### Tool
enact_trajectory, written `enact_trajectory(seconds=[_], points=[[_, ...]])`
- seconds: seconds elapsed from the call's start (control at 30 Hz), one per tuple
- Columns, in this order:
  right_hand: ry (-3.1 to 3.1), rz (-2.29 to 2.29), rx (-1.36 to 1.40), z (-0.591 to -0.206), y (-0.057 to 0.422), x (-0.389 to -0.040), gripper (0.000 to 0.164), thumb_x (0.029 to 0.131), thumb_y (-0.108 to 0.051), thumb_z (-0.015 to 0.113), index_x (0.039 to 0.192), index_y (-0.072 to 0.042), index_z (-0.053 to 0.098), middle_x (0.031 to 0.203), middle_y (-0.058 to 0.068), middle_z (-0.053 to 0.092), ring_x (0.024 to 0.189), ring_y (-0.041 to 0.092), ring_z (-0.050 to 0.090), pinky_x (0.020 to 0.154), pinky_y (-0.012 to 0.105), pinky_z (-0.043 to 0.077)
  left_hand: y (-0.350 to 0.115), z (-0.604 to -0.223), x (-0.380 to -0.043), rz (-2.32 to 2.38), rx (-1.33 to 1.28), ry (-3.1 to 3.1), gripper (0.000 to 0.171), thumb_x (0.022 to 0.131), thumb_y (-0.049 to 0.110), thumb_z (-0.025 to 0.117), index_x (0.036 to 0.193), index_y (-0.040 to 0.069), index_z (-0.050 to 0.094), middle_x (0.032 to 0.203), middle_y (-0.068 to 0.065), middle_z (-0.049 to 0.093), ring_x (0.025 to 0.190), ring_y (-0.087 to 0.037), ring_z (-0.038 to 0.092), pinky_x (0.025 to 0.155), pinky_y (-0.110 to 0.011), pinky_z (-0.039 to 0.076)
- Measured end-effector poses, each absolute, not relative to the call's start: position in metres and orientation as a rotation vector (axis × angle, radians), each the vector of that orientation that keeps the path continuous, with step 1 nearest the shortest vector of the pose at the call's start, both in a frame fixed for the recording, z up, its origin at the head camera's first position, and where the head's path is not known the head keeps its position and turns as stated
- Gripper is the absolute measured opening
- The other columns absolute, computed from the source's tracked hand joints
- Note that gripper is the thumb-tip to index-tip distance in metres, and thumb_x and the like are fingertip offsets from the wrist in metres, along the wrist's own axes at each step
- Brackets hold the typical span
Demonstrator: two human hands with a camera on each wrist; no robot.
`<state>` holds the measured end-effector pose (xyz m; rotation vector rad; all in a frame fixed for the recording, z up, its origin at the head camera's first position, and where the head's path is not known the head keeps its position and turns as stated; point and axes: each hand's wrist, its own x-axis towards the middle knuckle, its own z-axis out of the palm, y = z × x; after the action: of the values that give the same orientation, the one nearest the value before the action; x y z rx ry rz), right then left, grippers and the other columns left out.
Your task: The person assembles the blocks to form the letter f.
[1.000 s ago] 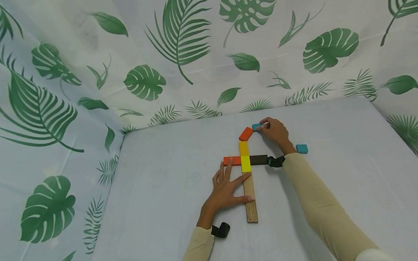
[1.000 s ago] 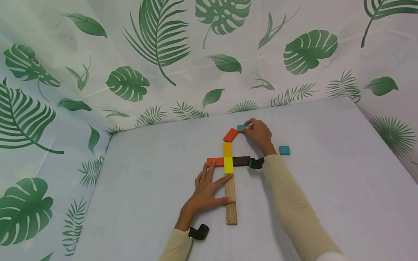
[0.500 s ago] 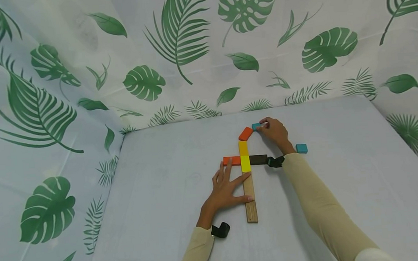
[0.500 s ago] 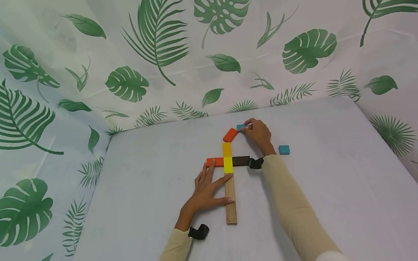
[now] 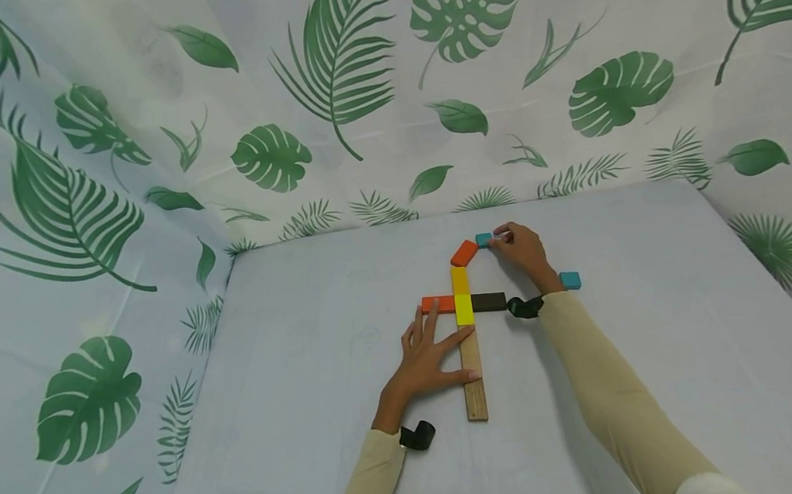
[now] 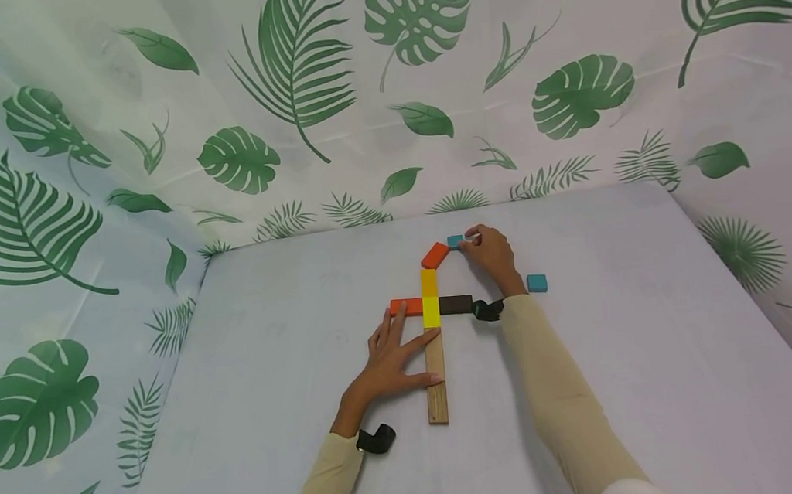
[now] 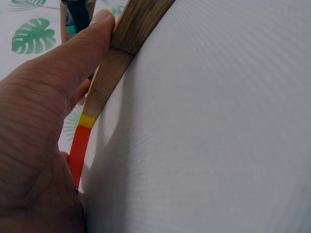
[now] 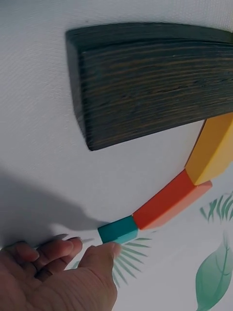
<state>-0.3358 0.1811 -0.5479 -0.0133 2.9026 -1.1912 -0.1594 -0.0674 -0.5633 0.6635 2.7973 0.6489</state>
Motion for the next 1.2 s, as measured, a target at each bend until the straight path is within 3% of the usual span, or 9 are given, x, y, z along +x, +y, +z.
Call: enact_trajectory(seconds=[0.37,0.8,1.03,1.2], points=[[2.681,-1.039,-0.175,-0.536,0.21,-0.337,0.038,0.1,-0.029,0.053,0.126,-0.001,0.056,0.124,0.024,0.057,0.111,0.036,0.053,0.096,0.049,0.044,-0.069,-0.563,-0.159,0.668,0.677,2.802,0.078,0.081,0.069,0.062,0.149,0.049,0.029,0.165,-0.005,-0.016,0.15,-0.037,-0.016,0.116,-0.061,0.007],[2.48,-0.964,-0.499,-0.517,0.275,-0.303,0.043,0.095,-0.023,0.064,0.128,0.003,0.058,0.13,0.025,0.058,0.12,0.04,0.048,0.103,0.059,0.037,-0.068,-0.563,-0.158,0.68,0.682,2.81,0.076,0.081,0.069,0.063,0.148,0.049,0.033,0.165,-0.005,-0.015,0.15,-0.037,-0.016,0.115,-0.06,0.011],[2.484,-0.876,-0.627,-0.512,0.298,-0.289,0.041,0.082,-0.012,0.074,0.117,0.003,0.061,0.12,0.025,0.059,0.107,0.036,0.051,0.089,0.042,0.045,-0.069,-0.563,-0.158,0.652,0.674,2.812,0.077,0.08,0.07,0.062,0.148,0.05,0.032,0.165,-0.004,-0.016,0.15,-0.038,-0.015,0.115,-0.061,0.01],[2.525,-0.8,-0.439,-0.508,0.297,-0.288,0.038,0.082,-0.01,0.074,0.111,0.005,0.056,0.111,0.029,0.057,0.101,0.04,0.053,0.088,0.054,0.046,-0.068,-0.564,-0.159,0.663,0.676,2.804,0.077,0.081,0.07,0.062,0.148,0.05,0.031,0.165,-0.004,-0.018,0.15,-0.037,-0.016,0.115,-0.061,0.009]])
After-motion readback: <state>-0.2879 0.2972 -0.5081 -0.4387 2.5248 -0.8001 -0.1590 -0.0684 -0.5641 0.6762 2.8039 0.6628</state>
